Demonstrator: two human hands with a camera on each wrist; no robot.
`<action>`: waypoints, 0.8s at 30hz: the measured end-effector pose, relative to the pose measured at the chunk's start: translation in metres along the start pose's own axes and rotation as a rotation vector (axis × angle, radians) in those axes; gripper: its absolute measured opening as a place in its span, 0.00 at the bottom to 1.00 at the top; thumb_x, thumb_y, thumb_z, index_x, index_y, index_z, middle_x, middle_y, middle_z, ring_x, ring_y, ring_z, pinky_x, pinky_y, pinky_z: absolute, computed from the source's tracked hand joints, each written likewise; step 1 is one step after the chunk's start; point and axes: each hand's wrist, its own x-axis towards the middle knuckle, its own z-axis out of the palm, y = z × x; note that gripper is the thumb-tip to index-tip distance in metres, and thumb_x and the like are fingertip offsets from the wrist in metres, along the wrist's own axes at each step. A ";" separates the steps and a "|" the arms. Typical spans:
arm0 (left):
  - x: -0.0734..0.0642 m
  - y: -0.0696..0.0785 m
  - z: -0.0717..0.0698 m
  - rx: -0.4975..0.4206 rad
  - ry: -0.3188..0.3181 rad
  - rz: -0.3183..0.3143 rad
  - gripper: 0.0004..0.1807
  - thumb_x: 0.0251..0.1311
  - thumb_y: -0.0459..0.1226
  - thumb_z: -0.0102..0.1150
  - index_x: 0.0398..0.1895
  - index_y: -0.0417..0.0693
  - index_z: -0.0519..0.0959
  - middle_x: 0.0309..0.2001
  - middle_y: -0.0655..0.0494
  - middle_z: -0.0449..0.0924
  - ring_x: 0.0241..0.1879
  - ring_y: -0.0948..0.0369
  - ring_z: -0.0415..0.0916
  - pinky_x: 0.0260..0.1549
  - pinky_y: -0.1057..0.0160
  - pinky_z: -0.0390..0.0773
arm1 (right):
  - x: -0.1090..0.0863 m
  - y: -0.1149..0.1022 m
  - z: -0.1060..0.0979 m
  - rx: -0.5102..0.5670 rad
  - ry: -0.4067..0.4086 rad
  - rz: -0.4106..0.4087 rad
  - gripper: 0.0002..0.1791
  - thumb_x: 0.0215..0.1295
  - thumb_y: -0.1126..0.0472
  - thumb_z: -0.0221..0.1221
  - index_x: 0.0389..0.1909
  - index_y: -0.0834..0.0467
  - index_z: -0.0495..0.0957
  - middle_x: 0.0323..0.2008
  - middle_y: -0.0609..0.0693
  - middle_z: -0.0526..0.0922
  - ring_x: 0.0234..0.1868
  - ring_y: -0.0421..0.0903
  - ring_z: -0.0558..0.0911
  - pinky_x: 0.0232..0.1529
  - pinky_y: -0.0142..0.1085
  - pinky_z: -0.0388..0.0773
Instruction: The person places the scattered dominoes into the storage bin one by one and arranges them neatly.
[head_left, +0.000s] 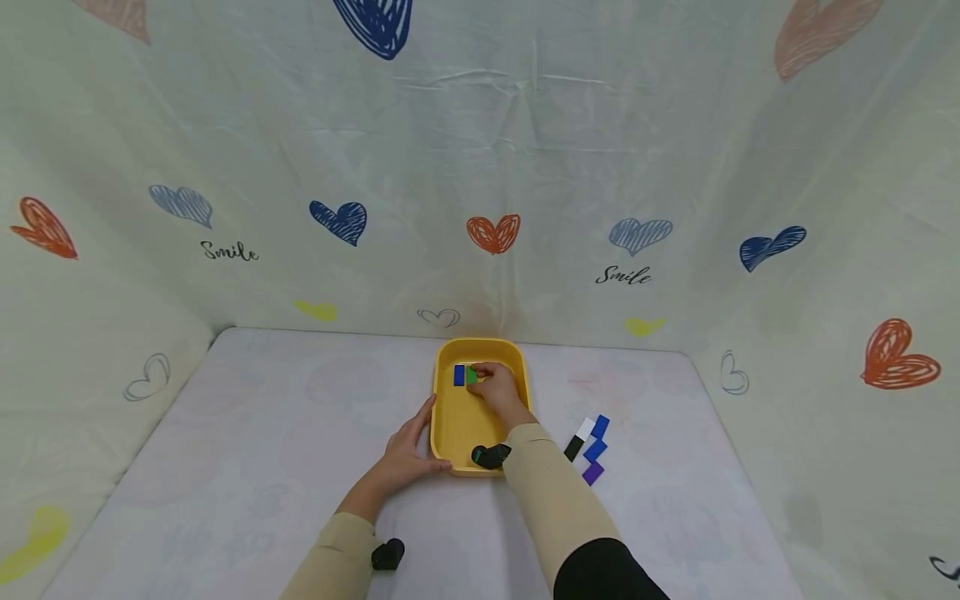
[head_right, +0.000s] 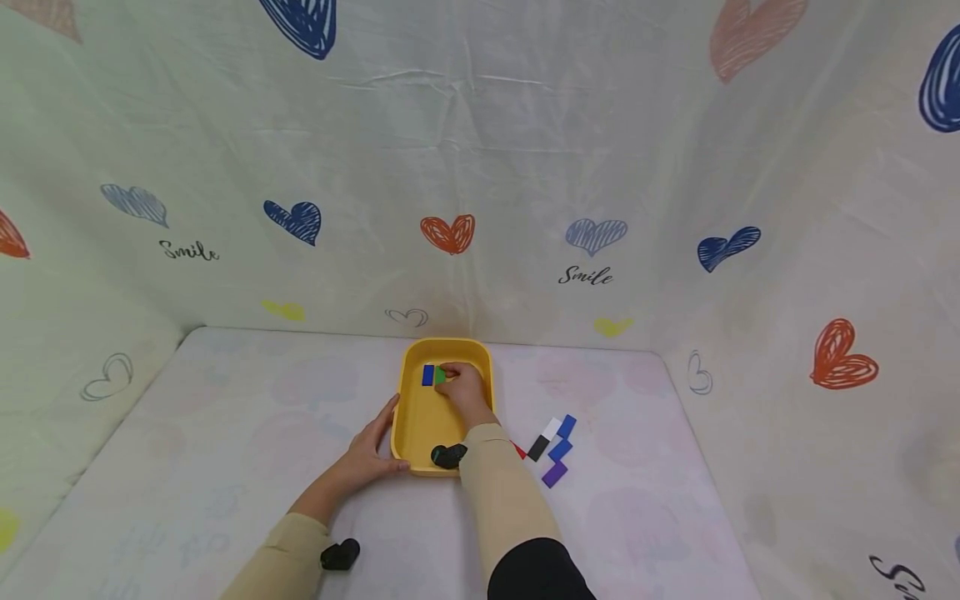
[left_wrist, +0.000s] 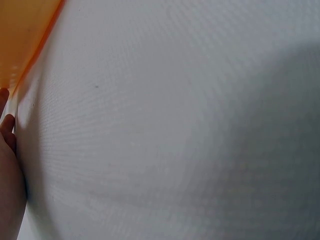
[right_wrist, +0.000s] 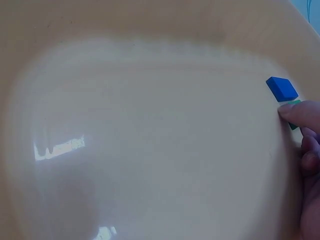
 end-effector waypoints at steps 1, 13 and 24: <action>0.000 0.000 0.000 0.001 0.000 0.001 0.64 0.40 0.55 0.77 0.78 0.66 0.46 0.73 0.47 0.58 0.71 0.41 0.49 0.63 0.31 0.51 | 0.000 0.000 0.000 -0.003 -0.002 0.000 0.20 0.54 0.75 0.67 0.50 0.66 0.81 0.41 0.55 0.79 0.37 0.46 0.74 0.39 0.33 0.78; -0.001 0.000 0.000 0.004 -0.003 0.012 0.64 0.40 0.55 0.77 0.78 0.66 0.46 0.73 0.46 0.58 0.71 0.41 0.50 0.63 0.31 0.51 | -0.002 -0.001 0.001 -0.027 0.000 -0.001 0.20 0.56 0.73 0.68 0.51 0.64 0.81 0.42 0.54 0.79 0.38 0.47 0.73 0.41 0.34 0.78; -0.001 -0.002 0.000 0.014 0.004 0.033 0.64 0.40 0.56 0.77 0.78 0.64 0.45 0.72 0.44 0.59 0.71 0.40 0.51 0.62 0.30 0.51 | -0.004 -0.004 0.002 -0.023 -0.005 -0.002 0.20 0.56 0.74 0.67 0.51 0.65 0.81 0.42 0.55 0.79 0.38 0.47 0.74 0.41 0.33 0.79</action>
